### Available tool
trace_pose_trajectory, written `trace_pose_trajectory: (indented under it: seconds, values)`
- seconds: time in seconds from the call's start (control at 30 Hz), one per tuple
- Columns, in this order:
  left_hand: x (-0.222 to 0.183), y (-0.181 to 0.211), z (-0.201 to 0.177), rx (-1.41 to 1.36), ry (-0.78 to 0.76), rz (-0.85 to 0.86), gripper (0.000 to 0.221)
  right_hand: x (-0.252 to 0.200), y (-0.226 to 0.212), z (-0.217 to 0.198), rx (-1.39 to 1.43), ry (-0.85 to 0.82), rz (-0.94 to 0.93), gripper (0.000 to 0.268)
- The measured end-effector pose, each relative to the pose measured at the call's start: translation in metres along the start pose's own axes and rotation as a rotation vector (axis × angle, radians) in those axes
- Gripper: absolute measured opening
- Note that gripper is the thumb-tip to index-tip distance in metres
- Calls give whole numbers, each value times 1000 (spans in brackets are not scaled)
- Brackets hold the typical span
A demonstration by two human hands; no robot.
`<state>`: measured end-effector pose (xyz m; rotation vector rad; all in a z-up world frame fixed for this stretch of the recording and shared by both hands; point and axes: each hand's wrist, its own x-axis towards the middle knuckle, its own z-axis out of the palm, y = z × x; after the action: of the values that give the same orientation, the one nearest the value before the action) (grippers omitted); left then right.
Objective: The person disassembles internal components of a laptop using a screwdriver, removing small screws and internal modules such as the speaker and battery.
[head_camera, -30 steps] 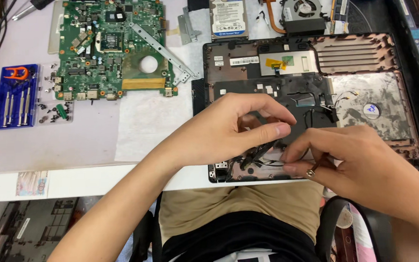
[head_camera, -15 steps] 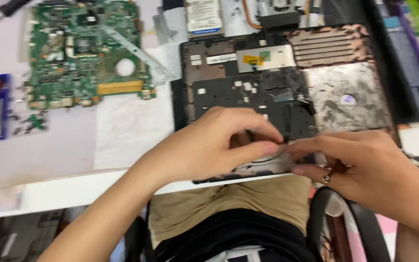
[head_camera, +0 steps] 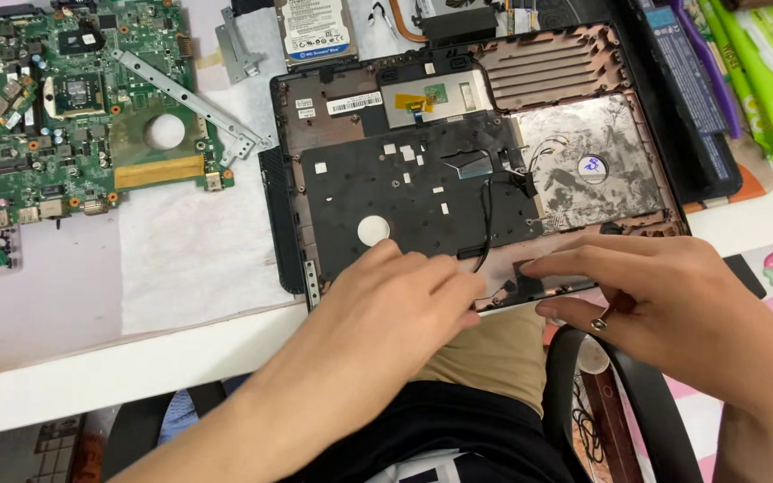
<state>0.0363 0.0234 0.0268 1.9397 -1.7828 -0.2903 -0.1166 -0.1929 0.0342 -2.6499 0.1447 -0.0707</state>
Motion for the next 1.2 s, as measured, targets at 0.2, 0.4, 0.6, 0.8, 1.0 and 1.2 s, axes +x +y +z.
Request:
trace_pose_trajectory:
  seconds: [0.2,0.4,0.6,0.8,1.0,1.2]
  values:
    - [-8,7,9,206,0,22,2,-6,-6,5,-34,6,0,27]
    - [-18,7,4,5,155,-17,20,-3,-19,14,84,12,-122,24]
    - [-42,2,-18,8,119,-158,30,-1,-15,27,36,-77,-13,30]
    - [-64,-3,-16,27,115,-247,28,15,-28,28,83,32,-218,19]
    - [-69,-6,-13,-8,187,-249,26,19,-23,36,-9,17,-242,13]
    - [-68,-7,-9,-37,215,-248,23,20,-24,36,-64,15,-228,13]
